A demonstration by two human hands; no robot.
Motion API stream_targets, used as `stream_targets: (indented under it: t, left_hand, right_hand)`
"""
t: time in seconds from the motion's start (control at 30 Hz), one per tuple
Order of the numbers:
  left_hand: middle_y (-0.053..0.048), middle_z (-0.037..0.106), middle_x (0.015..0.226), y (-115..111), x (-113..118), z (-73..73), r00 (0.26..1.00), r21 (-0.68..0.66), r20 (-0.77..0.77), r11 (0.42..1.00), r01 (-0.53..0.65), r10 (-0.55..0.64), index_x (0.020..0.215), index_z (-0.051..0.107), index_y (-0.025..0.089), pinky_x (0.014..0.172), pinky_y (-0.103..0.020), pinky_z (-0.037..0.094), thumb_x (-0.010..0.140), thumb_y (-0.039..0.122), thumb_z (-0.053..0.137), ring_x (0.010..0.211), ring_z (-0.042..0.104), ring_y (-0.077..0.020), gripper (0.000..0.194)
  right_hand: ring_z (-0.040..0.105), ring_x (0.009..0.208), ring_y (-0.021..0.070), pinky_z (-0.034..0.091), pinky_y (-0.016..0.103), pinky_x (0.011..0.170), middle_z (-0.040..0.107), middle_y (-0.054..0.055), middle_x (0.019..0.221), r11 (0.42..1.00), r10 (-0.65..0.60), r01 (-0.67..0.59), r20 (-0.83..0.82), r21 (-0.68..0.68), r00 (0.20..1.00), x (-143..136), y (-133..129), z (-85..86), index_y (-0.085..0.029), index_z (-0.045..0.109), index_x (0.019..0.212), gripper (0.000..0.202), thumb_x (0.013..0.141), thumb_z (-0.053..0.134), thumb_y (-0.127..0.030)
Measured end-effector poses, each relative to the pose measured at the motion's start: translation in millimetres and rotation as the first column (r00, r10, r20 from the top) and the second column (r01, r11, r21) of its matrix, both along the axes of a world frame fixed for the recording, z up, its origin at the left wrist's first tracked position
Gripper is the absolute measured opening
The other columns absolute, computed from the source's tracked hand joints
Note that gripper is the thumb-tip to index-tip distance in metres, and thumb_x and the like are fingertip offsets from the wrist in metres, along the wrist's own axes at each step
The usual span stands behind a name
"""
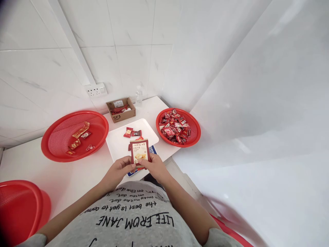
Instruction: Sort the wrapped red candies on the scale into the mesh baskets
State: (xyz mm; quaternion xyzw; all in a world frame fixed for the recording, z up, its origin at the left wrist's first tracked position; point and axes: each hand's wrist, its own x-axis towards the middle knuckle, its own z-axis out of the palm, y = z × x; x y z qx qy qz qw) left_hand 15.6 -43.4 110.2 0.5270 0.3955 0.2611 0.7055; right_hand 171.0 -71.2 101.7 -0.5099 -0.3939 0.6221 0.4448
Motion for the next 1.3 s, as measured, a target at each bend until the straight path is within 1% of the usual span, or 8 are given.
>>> stream_targets:
  t: [0.1,0.23,0.33,0.4,0.57,0.67,1.0,1.3]
  left_hand:
    - [-0.001,0.062,0.079,0.0,0.7,-2.9,0.999,-0.02,0.045,0.999,-0.025,0.025,0.084,0.055,0.018,0.069,-0.028,0.044,0.072,0.03,0.059,0.074,0.055,-0.0142,0.018]
    - [0.0,0.062,0.085,-0.6,1.1,-6.8,0.978,-0.004,0.164,0.991,-0.131,0.129,0.108,0.046,0.024,0.076,-0.032,0.046,0.07,0.028,0.063,0.081,0.058,-0.0148,0.041]
    - [-0.002,0.062,0.084,-0.8,0.5,-7.5,0.986,0.064,0.113,0.989,-0.132,0.124,0.097,0.055,0.02,0.078,-0.032,0.046,0.071,0.029,0.062,0.082,0.058,-0.0153,0.028]
    - [-0.004,0.063,0.084,-1.0,0.3,-7.4,0.992,0.072,0.053,0.991,-0.117,0.113,0.088,0.06,0.018,0.078,-0.032,0.047,0.07,0.03,0.063,0.082,0.058,-0.0164,0.022]
    - [-0.003,0.066,0.083,-1.5,0.5,-6.8,0.986,0.02,0.043,0.986,-0.163,0.162,0.09,0.061,0.018,0.076,-0.032,0.048,0.066,0.029,0.066,0.081,0.061,-0.0165,0.027]
    - [-0.002,0.066,0.079,-1.2,-0.4,-6.2,0.982,0.009,0.044,0.983,-0.184,0.183,0.089,0.062,0.017,0.074,-0.031,0.049,0.065,0.028,0.067,0.078,0.061,-0.0157,0.027]
    - [-0.003,0.065,0.083,-0.9,-2.2,-7.5,0.979,0.062,0.054,0.978,-0.199,0.196,0.089,0.063,0.018,0.076,-0.03,0.048,0.066,0.024,0.066,0.081,0.059,-0.0154,0.024]
    - [-0.003,0.064,0.083,-1.1,-2.0,-8.0,0.982,0.051,0.049,0.981,-0.185,0.183,0.089,0.063,0.018,0.074,-0.029,0.048,0.066,0.024,0.066,0.08,0.059,-0.0151,0.024]
  right_hand:
    - [0.061,0.071,0.017,0.046,0.031,0.069,0.069,0.004,0.08,0.998,-0.051,0.052,0.026,-0.026,0.998,-1.5,0.5,-1.4,-0.017,0.068,0.088,0.027,0.069,0.062,-0.035]
    - [0.059,0.07,0.0164,0.045,0.03,0.067,0.068,0.005,0.082,0.993,-0.093,0.094,0.02,-0.072,0.995,-4.2,1.2,-2.9,-0.016,0.067,0.091,0.031,0.068,0.063,-0.036]
    - [0.058,0.068,0.0153,0.045,0.029,0.066,0.068,0.004,0.081,0.991,-0.098,0.098,0.01,-0.085,0.995,-5.8,1.3,-3.1,-0.016,0.067,0.091,0.031,0.067,0.064,-0.036]
    - [0.057,0.068,0.0149,0.045,0.03,0.068,0.068,0.004,0.081,0.992,-0.091,0.09,-0.003,-0.083,0.996,-6.4,1.1,-3.7,-0.016,0.066,0.09,0.031,0.067,0.064,-0.037]
    - [0.056,0.067,0.0145,0.044,0.029,0.067,0.066,0.004,0.077,0.993,-0.082,0.085,0.04,-0.076,0.996,-6.8,0.3,-6.0,-0.016,0.067,0.087,0.03,0.068,0.064,-0.039]
    - [0.055,0.066,0.0136,0.044,0.029,0.068,0.065,0.003,0.076,0.997,-0.055,0.057,0.026,-0.06,0.998,-7.2,0.1,-5.7,-0.017,0.067,0.086,0.028,0.069,0.064,-0.04]
    - [0.055,0.066,0.0133,0.044,0.03,0.069,0.065,0.003,0.077,0.999,-0.024,0.024,-0.004,-0.049,1.0,-7.8,0.5,-6.2,-0.017,0.067,0.086,0.029,0.069,0.063,-0.041]
    - [0.056,0.065,0.0135,0.044,0.03,0.068,0.065,0.003,0.075,0.998,-0.03,0.029,-0.03,-0.048,0.999,-6.9,0.3,-12.0,-0.017,0.067,0.086,0.029,0.069,0.064,-0.041]
